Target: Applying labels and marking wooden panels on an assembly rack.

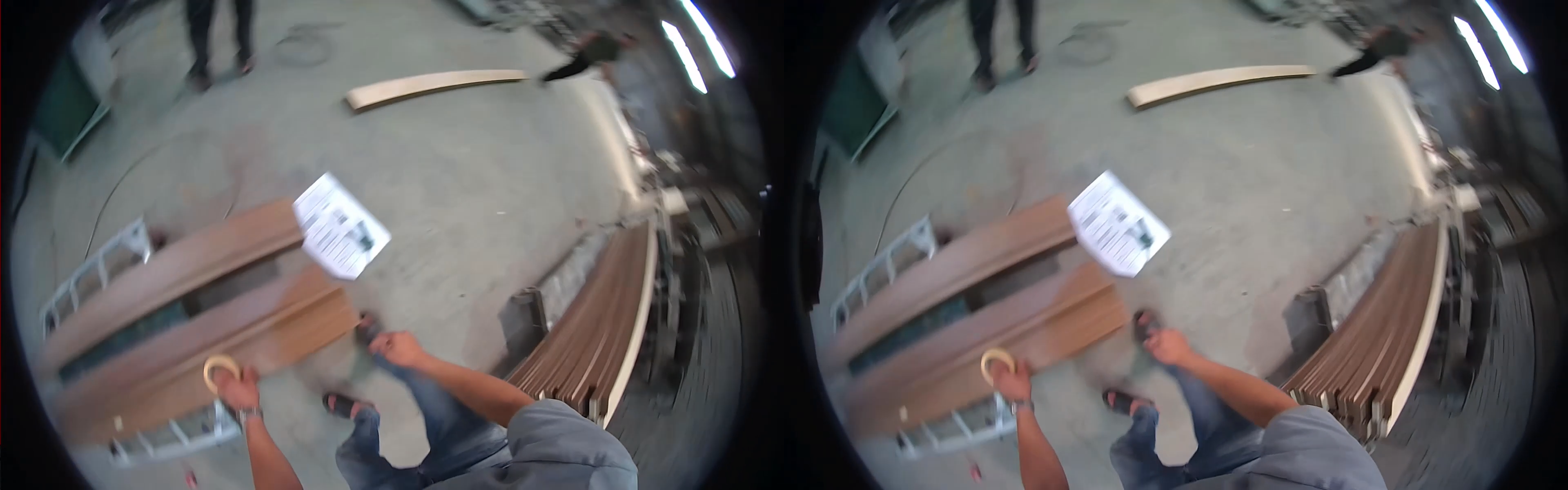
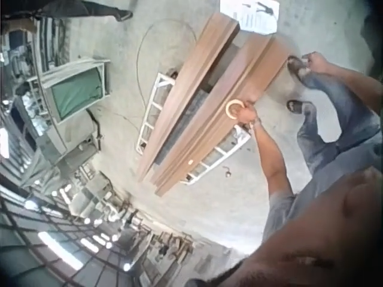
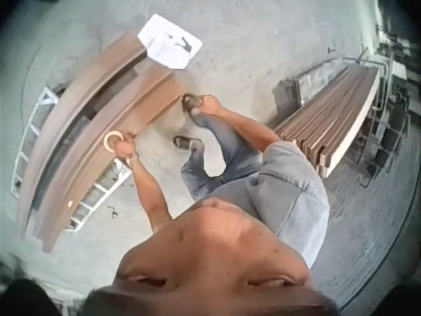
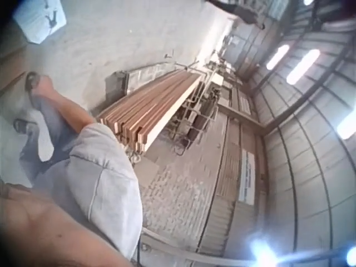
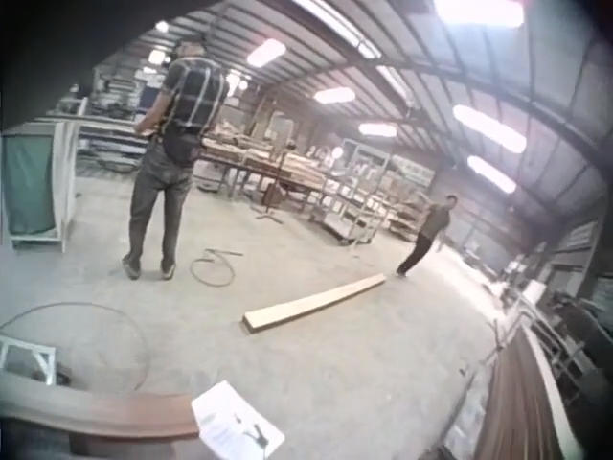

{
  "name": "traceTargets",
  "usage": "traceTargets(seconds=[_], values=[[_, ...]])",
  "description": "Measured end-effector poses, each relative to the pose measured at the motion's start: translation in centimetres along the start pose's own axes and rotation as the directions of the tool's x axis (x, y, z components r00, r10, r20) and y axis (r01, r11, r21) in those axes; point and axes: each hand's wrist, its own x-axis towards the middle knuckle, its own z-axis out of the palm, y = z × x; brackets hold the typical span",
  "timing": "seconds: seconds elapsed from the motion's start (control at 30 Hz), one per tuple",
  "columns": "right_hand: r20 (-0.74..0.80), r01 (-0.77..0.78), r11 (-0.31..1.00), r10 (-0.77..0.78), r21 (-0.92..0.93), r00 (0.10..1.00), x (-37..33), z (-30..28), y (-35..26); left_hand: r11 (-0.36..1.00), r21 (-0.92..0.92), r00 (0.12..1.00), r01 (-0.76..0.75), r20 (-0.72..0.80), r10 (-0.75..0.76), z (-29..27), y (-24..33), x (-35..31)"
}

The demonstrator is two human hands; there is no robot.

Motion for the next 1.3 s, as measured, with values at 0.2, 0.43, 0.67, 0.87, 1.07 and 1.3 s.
traceTargets(seconds=[0.2, 0.43, 0.67, 0.87, 1.07, 1.3], values=[[0.1, -0.078, 0.994, 0.071, 0.071, 0.992, 4.0, -5.8, 5.6, 0.966, 0.213, 0.972, 0.146, 0.152, -0.18, -0.8, 6.6, 0.9], [0.362, -0.106, 0.989, 0.061, 0.106, 0.93, 8.2, -12.6, 15.3, 0.935, 0.032, 0.919, 0.352, 0.181, -0.352, -1.8, 7.9, 1.3], [0.459, 0.235, 0.972, -0.206, -0.006, 0.864, 8.0, -19.6, 16.2, 0.875, -0.046, 0.853, 0.481, 0.252, -0.456, -2.2, 10.2, 1.2], [0.716, 0.099, 0.983, -0.181, 0.155, 0.674, -0.3, -24.2, 12.0, 0.9, 0.067, 0.891, 0.43, 0.129, -0.436, -0.4, 11.7, 1.2], [0.631, 0.338, 0.941, -0.248, -0.024, 0.735, 13.0, -24.8, 11.7, 0.883, 0.063, 0.877, 0.465, 0.104, -0.469, -1.0, 10.2, -0.4], [0.69, 0.855, 0.354, -0.508, -0.379, 0.516, 43.3, -19.8, 9.7, 0.859, 0.09, 0.863, 0.503, -0.091, -0.496, 1.1, 11.9, 2.5]])
